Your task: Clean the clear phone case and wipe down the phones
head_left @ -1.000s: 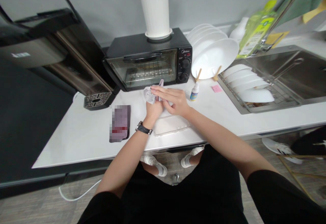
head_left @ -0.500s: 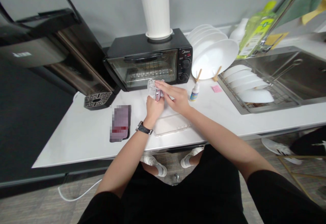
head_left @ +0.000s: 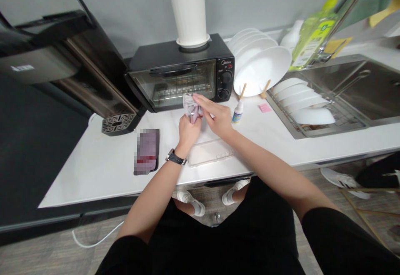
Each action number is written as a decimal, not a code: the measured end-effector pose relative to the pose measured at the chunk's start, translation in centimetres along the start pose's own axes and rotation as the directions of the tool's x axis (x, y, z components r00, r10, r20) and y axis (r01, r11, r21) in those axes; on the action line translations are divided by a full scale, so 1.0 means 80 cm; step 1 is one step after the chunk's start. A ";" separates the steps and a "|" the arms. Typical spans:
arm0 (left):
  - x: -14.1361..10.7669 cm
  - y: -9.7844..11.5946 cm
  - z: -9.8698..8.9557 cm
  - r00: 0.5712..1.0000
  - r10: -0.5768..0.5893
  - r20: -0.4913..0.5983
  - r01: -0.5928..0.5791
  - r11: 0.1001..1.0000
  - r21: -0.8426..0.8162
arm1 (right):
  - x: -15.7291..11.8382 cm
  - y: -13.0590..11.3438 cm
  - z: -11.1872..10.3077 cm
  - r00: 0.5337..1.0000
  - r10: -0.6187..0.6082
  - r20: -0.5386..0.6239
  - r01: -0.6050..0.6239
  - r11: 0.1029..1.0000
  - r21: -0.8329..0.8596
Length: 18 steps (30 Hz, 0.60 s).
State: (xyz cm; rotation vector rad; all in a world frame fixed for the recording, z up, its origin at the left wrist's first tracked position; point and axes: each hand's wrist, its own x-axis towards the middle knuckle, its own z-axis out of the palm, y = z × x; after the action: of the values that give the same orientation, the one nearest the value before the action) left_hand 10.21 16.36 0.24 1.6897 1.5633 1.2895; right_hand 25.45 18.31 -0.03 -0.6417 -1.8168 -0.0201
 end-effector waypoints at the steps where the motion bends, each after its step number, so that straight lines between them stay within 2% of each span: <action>1: 0.001 -0.001 -0.001 1.000 0.008 0.005 -0.008 1.000 0.013 | 0.000 0.001 -0.001 0.999 0.037 -0.001 -0.037 0.999 -0.013; 4: 0.002 -0.004 -0.002 0.998 0.055 0.017 -0.055 0.998 0.013 | 0.001 0.002 -0.003 0.992 0.122 0.027 -0.120 0.990 -0.069; 7: 0.001 -0.005 -0.002 0.997 0.077 0.024 -0.077 0.997 0.024 | 0.003 0.002 -0.006 0.991 0.133 -0.002 -0.132 0.984 -0.116; 11: 0.001 -0.005 -0.001 0.999 0.029 0.030 -0.031 0.998 0.055 | 0.006 0.000 -0.008 0.995 0.054 -0.079 -0.063 0.991 -0.121; 14: 0.003 -0.006 0.002 1.000 0.003 0.010 -0.002 1.000 -0.029 | 0.006 -0.004 -0.007 1.000 -0.013 0.008 0.013 0.999 -0.052; 18: 0.005 -0.010 0.005 0.997 0.082 -0.011 -0.082 0.978 -0.192 | 0.004 -0.009 -0.004 0.994 -0.083 0.073 0.082 0.996 0.023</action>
State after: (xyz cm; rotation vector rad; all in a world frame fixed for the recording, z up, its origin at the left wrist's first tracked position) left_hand 10.12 17.03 -0.47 1.6451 1.3358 1.4360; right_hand 25.37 17.70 0.56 -0.5592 -1.9121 -0.0338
